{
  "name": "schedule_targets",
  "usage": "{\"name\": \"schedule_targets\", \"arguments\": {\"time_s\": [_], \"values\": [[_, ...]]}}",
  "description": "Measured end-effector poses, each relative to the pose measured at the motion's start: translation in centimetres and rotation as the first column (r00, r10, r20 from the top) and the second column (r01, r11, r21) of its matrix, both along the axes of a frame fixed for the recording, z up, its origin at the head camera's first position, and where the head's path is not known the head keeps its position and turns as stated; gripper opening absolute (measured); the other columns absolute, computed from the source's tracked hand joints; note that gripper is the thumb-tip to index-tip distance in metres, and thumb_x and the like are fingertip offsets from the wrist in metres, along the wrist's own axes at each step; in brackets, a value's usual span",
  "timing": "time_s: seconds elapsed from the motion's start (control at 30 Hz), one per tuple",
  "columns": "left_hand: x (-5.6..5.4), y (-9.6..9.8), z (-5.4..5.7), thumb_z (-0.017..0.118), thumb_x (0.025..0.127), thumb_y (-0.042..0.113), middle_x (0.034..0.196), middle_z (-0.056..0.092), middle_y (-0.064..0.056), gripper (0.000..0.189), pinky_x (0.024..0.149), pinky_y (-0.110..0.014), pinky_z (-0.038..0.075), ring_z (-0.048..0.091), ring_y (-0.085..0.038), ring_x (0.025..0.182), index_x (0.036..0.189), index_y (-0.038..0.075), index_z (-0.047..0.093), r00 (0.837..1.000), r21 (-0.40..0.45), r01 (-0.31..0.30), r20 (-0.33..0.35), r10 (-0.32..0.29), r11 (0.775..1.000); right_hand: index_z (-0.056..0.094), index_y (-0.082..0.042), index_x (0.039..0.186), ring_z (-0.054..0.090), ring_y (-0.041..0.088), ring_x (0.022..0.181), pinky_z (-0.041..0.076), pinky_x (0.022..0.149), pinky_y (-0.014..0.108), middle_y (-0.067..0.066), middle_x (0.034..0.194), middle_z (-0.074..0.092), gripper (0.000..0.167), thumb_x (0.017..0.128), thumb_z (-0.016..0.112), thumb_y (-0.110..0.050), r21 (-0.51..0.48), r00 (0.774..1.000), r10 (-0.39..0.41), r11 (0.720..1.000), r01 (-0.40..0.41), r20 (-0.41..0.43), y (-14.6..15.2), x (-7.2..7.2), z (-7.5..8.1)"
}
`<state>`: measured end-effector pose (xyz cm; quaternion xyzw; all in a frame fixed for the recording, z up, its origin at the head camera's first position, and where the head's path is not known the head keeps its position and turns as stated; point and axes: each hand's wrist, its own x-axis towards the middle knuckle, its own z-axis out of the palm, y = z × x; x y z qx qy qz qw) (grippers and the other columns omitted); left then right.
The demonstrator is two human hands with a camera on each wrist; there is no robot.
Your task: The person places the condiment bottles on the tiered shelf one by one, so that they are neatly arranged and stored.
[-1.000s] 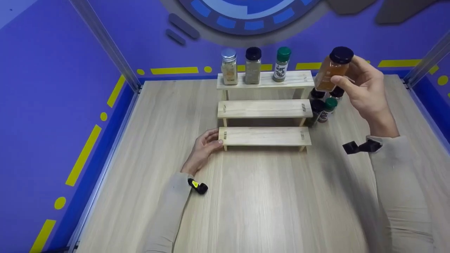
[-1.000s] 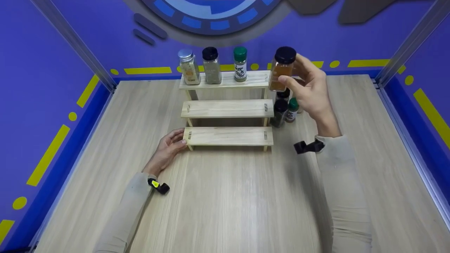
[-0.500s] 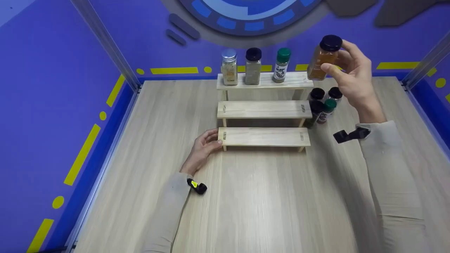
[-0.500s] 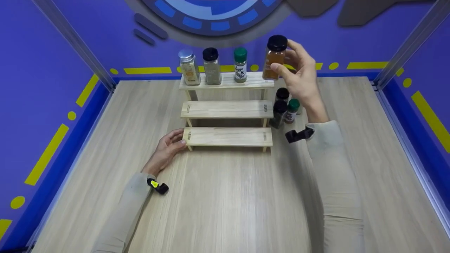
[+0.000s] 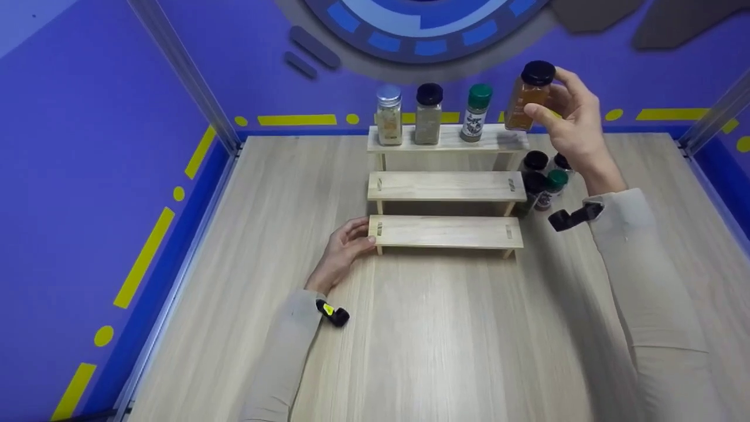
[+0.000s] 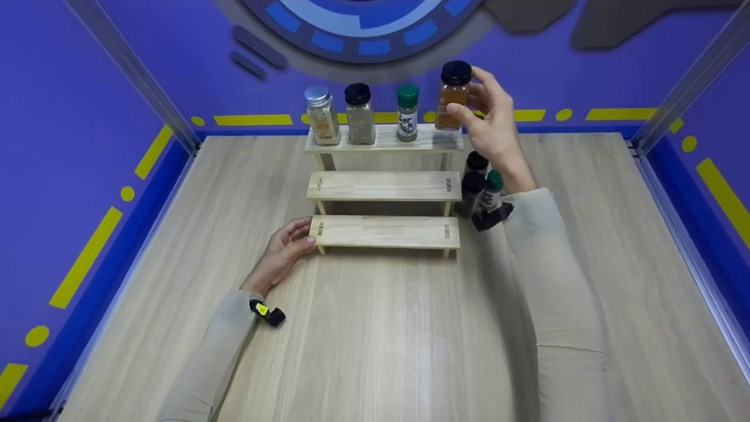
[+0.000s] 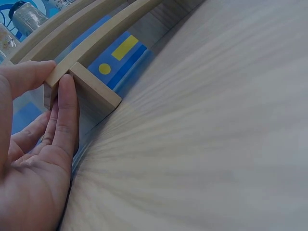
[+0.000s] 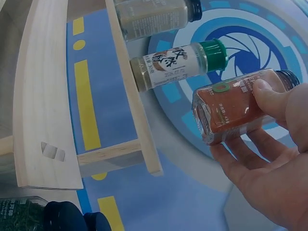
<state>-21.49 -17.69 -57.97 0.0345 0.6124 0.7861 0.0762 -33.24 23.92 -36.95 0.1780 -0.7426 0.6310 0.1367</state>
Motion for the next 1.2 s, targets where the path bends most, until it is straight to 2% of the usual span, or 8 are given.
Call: {"name": "schedule_targets", "arguments": {"time_s": [0.23, 0.57, 0.77, 0.9, 1.1, 1.2], "values": [[-0.1, 0.0, 0.0, 0.069, 0.098, -0.005, 0.139, 0.06, -0.022, 0.058, 0.101, -0.034, 0.063, 0.07, -0.021, 0.113, 0.152, -0.006, 0.05, 1.0, 0.0, 0.008, -0.01, -0.008, 1.0, 0.062, -0.018, 0.147, 0.068, 0.019, 0.121, 0.055, 0.106, 0.028, 0.008, 0.133, 0.072, 0.051, 0.099, 0.074, -0.004, -0.02, 1.0, 0.015, 1.0, -0.015, 0.024, -0.6, -1.1, -0.8], [-0.1, -0.1, 0.0, 0.071, 0.099, 0.002, 0.147, 0.057, -0.022, 0.058, 0.102, -0.033, 0.062, 0.067, -0.021, 0.12, 0.153, -0.002, 0.05, 1.0, -0.067, 0.007, 0.01, -0.006, 0.998, 0.059, -0.022, 0.151, 0.067, 0.017, 0.12, 0.055, 0.1, 0.024, 0.005, 0.138, 0.07, 0.054, 0.101, 0.072, -0.006, 0.068, 0.997, -0.02, 0.998, 0.015, 0.07, -0.8, -1.4, -2.3], [0.0, -0.1, 0.0, 0.071, 0.099, -0.001, 0.143, 0.059, -0.021, 0.057, 0.101, -0.033, 0.062, 0.068, -0.021, 0.117, 0.152, -0.003, 0.051, 1.0, -0.036, 0.002, 0.009, -0.002, 0.999, 0.058, -0.023, 0.151, 0.067, 0.017, 0.122, 0.055, 0.104, 0.026, 0.007, 0.139, 0.069, 0.054, 0.101, 0.071, -0.006, 0.066, 0.995, -0.015, 0.998, 0.008, 0.098, -1.1, -1.5, -2.6], [0.0, 0.0, 0.1, 0.07, 0.099, 0.0, 0.144, 0.059, -0.021, 0.057, 0.102, -0.033, 0.062, 0.068, -0.021, 0.118, 0.153, -0.003, 0.05, 1.0, -0.037, 0.003, 0.005, -0.003, 0.999, 0.058, -0.023, 0.152, 0.066, 0.017, 0.122, 0.055, 0.102, 0.024, 0.006, 0.138, 0.069, 0.054, 0.102, 0.07, -0.005, 0.072, 0.996, -0.021, 0.997, 0.014, 0.09, -1.2, -1.5, -2.8], [-0.1, 0.0, 0.1, 0.07, 0.099, -0.001, 0.144, 0.058, -0.021, 0.058, 0.103, -0.034, 0.062, 0.068, -0.021, 0.117, 0.152, -0.004, 0.05, 1.0, -0.035, 0.005, 0.001, -0.005, 0.999, 0.056, -0.022, 0.153, 0.062, 0.017, 0.128, 0.054, 0.107, 0.026, 0.003, 0.14, 0.068, 0.055, 0.103, 0.07, -0.005, 0.068, 0.998, -0.02, 0.998, 0.016, 0.064, -1.2, -1.4, -3.2], [0.0, -0.1, 0.0, 0.07, 0.098, -0.002, 0.142, 0.059, -0.021, 0.058, 0.102, -0.034, 0.062, 0.068, -0.021, 0.116, 0.152, -0.004, 0.05, 1.0, -0.026, 0.002, 0.004, -0.002, 1.0, 0.056, -0.02, 0.154, 0.062, 0.019, 0.128, 0.054, 0.106, 0.025, 0.006, 0.143, 0.066, 0.056, 0.102, 0.07, -0.005, 0.053, 0.998, 0.002, 0.999, -0.005, 0.062, -1.2, -1.4, -3.1]]}}
